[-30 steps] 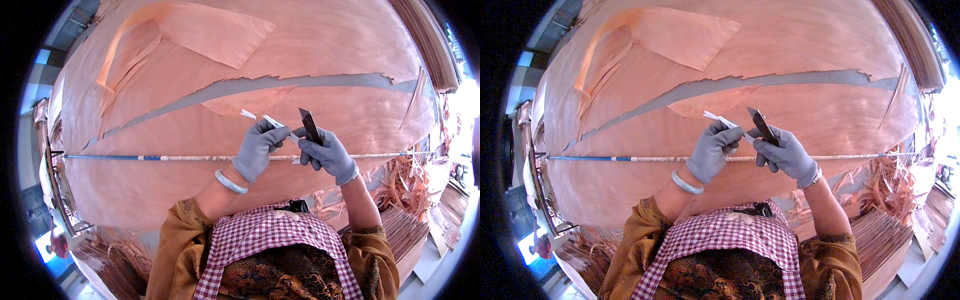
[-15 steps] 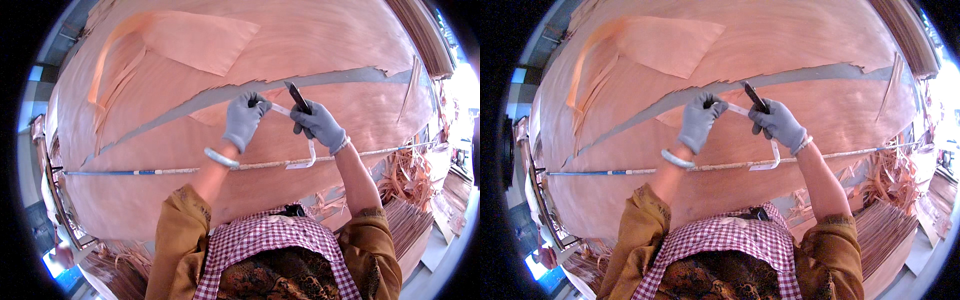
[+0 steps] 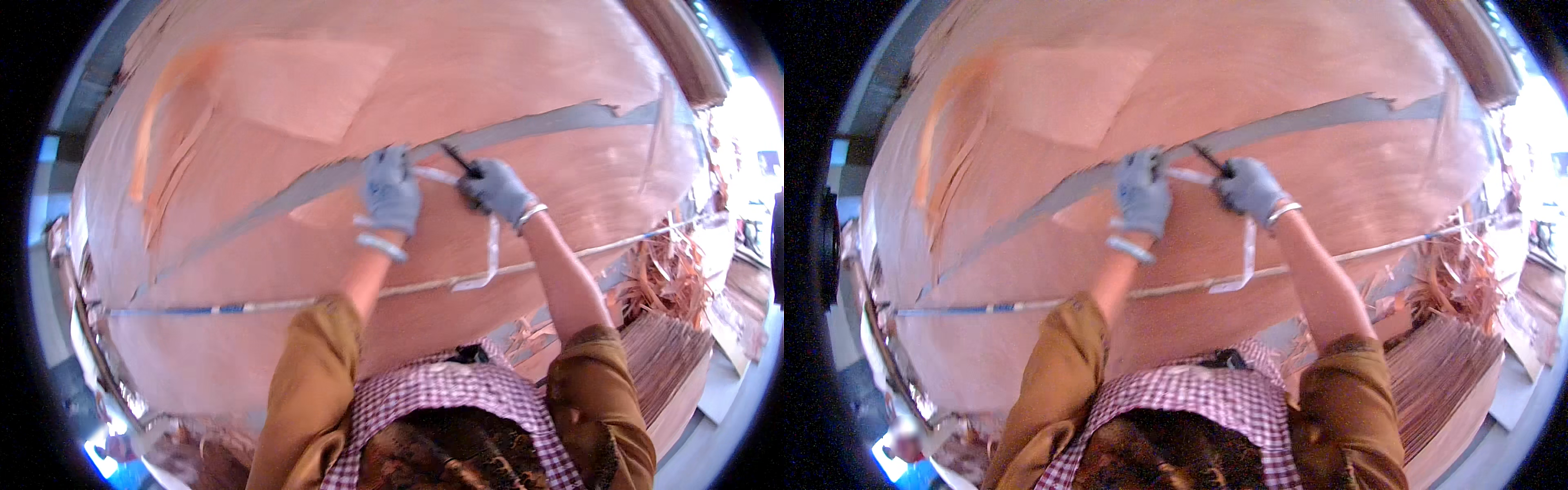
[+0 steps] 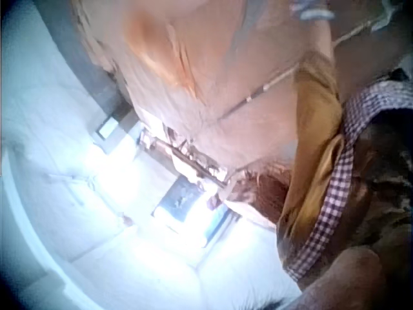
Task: The person cuts strips of wood veneer from a large sheet using a hand tool, measuring lengths and organizing the cut pieces into stacks.
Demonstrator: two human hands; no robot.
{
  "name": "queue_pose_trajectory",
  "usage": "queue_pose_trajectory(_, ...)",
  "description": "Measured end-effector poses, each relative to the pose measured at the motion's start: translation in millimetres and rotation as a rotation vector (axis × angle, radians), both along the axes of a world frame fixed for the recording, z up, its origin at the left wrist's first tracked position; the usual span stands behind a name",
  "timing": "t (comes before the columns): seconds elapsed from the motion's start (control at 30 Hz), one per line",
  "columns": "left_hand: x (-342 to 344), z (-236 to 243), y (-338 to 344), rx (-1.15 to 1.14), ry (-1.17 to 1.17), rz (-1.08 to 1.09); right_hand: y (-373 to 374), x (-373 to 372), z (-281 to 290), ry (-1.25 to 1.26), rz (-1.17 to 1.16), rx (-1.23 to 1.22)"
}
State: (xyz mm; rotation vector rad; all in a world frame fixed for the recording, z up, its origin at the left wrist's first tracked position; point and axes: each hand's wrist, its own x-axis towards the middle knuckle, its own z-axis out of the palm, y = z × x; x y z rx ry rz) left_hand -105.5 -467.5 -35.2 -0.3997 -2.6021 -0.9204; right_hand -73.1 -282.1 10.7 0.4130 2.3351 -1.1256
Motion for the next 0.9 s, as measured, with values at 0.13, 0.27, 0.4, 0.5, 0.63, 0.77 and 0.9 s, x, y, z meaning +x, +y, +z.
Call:
queue_pose_trajectory(0.13,27.8,31.9,-6.9,-0.228,0.078,-0.341,5.5,-2.4,-0.6,0.159,0.208,0.208)
queue_pose_trajectory(0.27,38.8,35.4,-3.3,-0.537,0.062,-0.368,1.9,3.3,19.9,0.005,-0.002,-0.042)
queue_pose_trajectory(0.4,39.9,45.4,22.8,-0.511,0.123,-0.401,26.0,19.9,22.8,0.083,0.005,-0.005)
queue_pose_trajectory(0.5,28.0,36.0,14.3,-0.402,0.117,-0.487,-8.2,18.5,37.3,0.0,0.059,-0.19)
queue_pose_trajectory(0.63,30.7,31.1,-4.1,0.057,-0.128,-0.379,-36.7,37.9,89.6,0.012,0.02,-0.669)
queue_pose_trajectory(0.77,46.1,42.6,-43.6,-0.32,0.127,-0.364,-41.7,26.4,126.3,0.137,-0.097,-0.574)
queue_pose_trajectory(0.9,86.8,49.5,-128.9,-0.343,-0.128,-0.118,-68.1,7.7,94.4,0.059,0.123,-0.494)
